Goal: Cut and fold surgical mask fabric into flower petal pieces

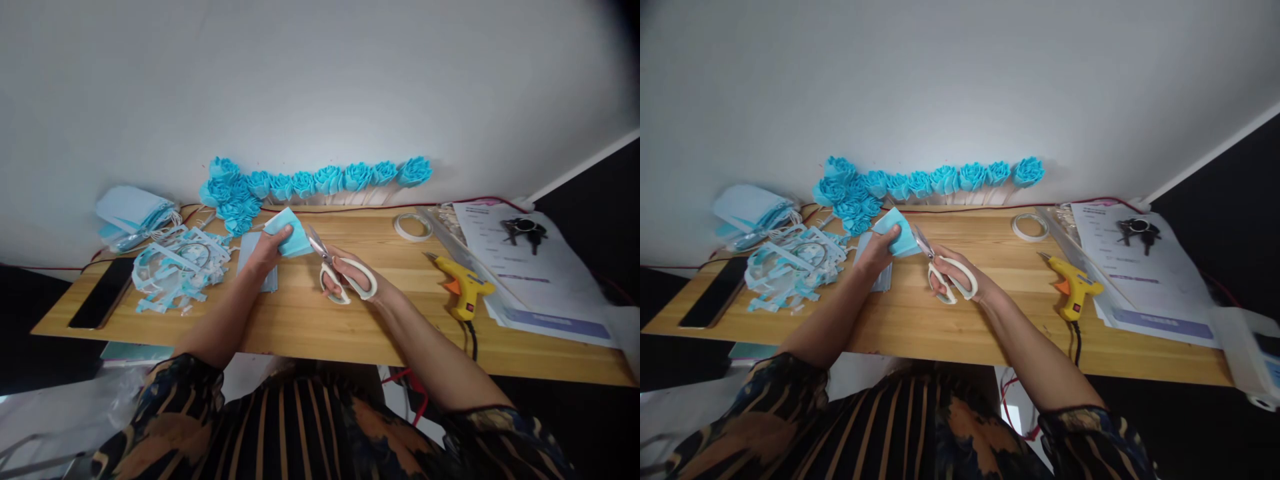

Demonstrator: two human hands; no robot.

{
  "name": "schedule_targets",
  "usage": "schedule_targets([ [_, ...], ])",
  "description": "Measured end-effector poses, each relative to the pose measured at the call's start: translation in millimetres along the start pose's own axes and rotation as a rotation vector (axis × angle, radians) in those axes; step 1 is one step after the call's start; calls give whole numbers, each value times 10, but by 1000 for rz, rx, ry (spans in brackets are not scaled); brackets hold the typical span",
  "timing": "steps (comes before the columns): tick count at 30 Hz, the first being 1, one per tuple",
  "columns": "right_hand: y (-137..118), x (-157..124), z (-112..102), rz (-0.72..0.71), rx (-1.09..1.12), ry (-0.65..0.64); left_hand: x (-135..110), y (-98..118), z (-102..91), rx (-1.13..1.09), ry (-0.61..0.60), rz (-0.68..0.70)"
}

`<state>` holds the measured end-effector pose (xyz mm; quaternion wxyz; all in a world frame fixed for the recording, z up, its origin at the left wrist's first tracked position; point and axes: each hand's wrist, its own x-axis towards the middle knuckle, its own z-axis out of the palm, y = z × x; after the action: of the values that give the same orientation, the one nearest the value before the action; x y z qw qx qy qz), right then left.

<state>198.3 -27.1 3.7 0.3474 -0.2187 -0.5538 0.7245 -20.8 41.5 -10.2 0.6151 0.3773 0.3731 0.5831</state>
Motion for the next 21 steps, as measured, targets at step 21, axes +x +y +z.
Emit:
schedule_targets([
  [21,15,3,7,13,38,-11,-75,18,66,39,-53,-48],
])
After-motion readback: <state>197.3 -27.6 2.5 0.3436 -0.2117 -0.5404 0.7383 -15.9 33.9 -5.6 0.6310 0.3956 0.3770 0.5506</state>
